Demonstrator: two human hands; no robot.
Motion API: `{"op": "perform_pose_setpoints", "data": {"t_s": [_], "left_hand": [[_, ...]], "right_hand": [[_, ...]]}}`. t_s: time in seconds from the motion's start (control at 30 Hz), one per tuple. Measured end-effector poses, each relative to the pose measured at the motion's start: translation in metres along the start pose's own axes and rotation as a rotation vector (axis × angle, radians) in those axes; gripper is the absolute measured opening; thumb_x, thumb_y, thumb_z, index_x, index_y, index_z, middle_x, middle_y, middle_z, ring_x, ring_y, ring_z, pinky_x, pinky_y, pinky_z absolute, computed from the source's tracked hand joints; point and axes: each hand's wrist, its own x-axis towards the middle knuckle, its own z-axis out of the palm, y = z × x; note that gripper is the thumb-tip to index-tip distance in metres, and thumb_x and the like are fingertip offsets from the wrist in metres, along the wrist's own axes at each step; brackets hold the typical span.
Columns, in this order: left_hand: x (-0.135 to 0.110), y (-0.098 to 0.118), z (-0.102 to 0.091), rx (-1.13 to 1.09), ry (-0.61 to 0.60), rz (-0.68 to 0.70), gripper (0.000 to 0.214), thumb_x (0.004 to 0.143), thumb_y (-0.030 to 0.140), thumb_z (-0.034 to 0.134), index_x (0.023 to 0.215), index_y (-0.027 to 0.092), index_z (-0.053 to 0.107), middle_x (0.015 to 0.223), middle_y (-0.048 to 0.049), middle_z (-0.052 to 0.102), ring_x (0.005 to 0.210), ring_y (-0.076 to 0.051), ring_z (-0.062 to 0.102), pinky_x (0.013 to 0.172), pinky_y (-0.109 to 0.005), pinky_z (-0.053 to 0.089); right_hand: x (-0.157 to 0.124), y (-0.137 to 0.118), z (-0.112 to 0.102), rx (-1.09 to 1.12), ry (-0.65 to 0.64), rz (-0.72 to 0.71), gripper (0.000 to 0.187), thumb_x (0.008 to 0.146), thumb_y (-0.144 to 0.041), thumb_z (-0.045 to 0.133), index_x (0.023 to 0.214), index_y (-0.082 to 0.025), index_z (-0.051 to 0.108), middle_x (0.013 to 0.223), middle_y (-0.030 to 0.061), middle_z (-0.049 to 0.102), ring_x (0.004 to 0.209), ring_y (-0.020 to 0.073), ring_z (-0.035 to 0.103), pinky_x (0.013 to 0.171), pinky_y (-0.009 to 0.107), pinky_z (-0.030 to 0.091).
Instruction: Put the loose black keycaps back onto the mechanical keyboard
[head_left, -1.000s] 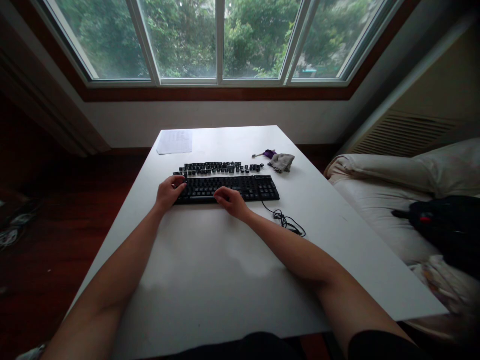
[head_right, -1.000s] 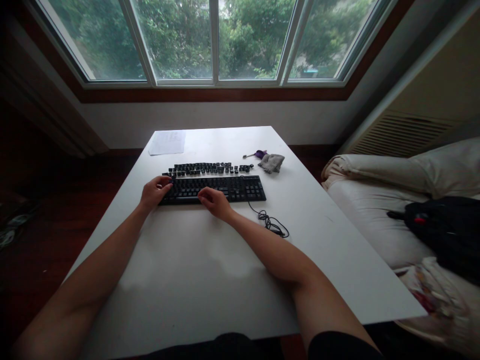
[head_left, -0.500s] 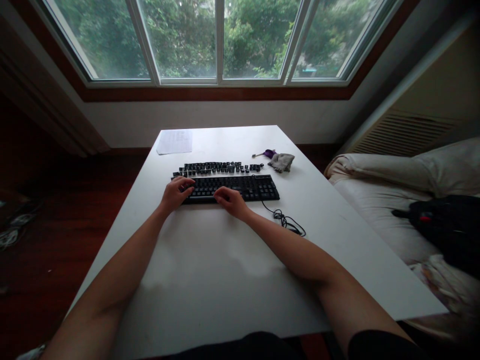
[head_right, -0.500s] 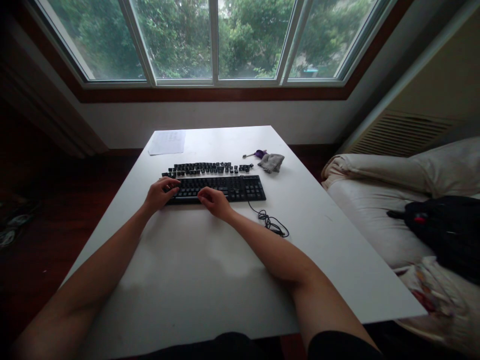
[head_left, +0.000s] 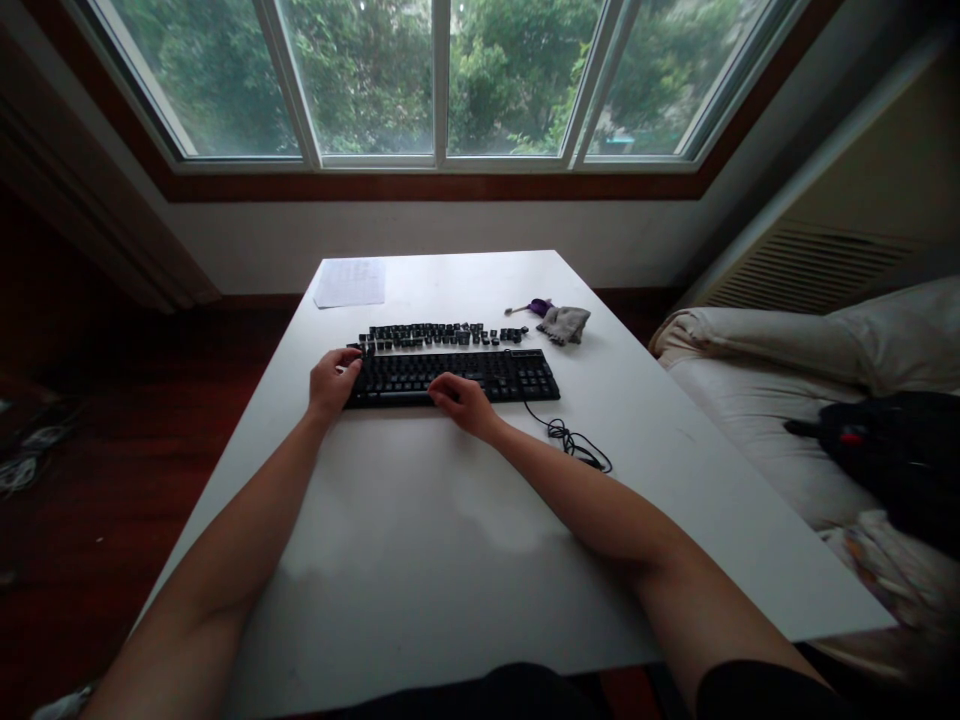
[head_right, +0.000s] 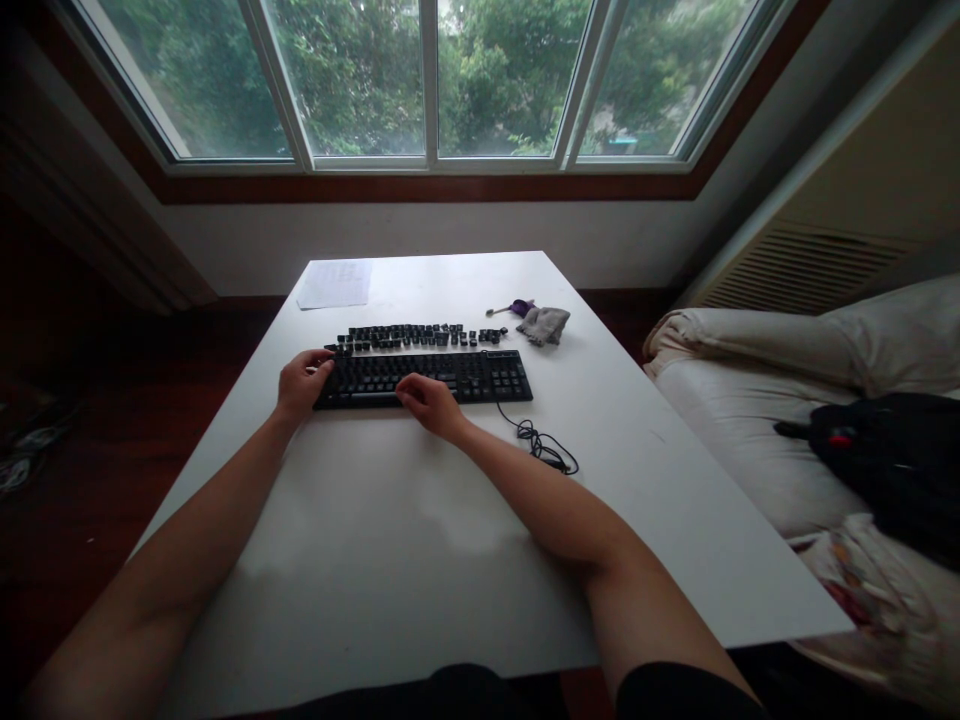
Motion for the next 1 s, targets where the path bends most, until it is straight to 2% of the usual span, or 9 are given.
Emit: {"op": "perform_pose_setpoints", "data": {"t_s": [0.37,0.83,1.0], "left_hand": [[0.002,-0.018,0.002,0.090,-0.005,-0.093,0.029,0.082,0.035,0.065,0.106,0.022,0.074,0.100,-0.0040,0.075,0.092,-0.022,0.068,0.086,-0.033,0.052],[0.003,-0.029,0.008,0.097,-0.011,-0.036,0.026,0.081,0.033,0.066,0.104,0.023,0.074,0.101,-0.0040,0.075,0.095,-0.022,0.067,0.088,-0.035,0.052],[0.000,-0.029,0.012,0.100,0.026,0.024,0.023,0.081,0.029,0.065,0.101,0.023,0.073,0.102,-0.0045,0.072,0.092,-0.022,0.067,0.089,-0.036,0.052]], "right_hand": [[0.000,-0.003,0.000,0.018,-0.009,0.013,0.018,0.090,-0.035,0.061,0.093,-0.018,0.067,0.072,-0.0018,0.060,0.063,0.0108,0.047,0.060,0.023,0.036],[0.000,-0.007,0.000,-0.005,-0.011,0.029,0.018,0.089,-0.035,0.061,0.092,-0.019,0.067,0.073,-0.0016,0.060,0.064,0.0112,0.048,0.062,0.023,0.038],[0.002,-0.008,0.000,-0.003,-0.021,0.020,0.018,0.090,-0.035,0.060,0.093,-0.018,0.067,0.073,-0.0012,0.061,0.064,0.0113,0.048,0.063,0.024,0.039]]}}
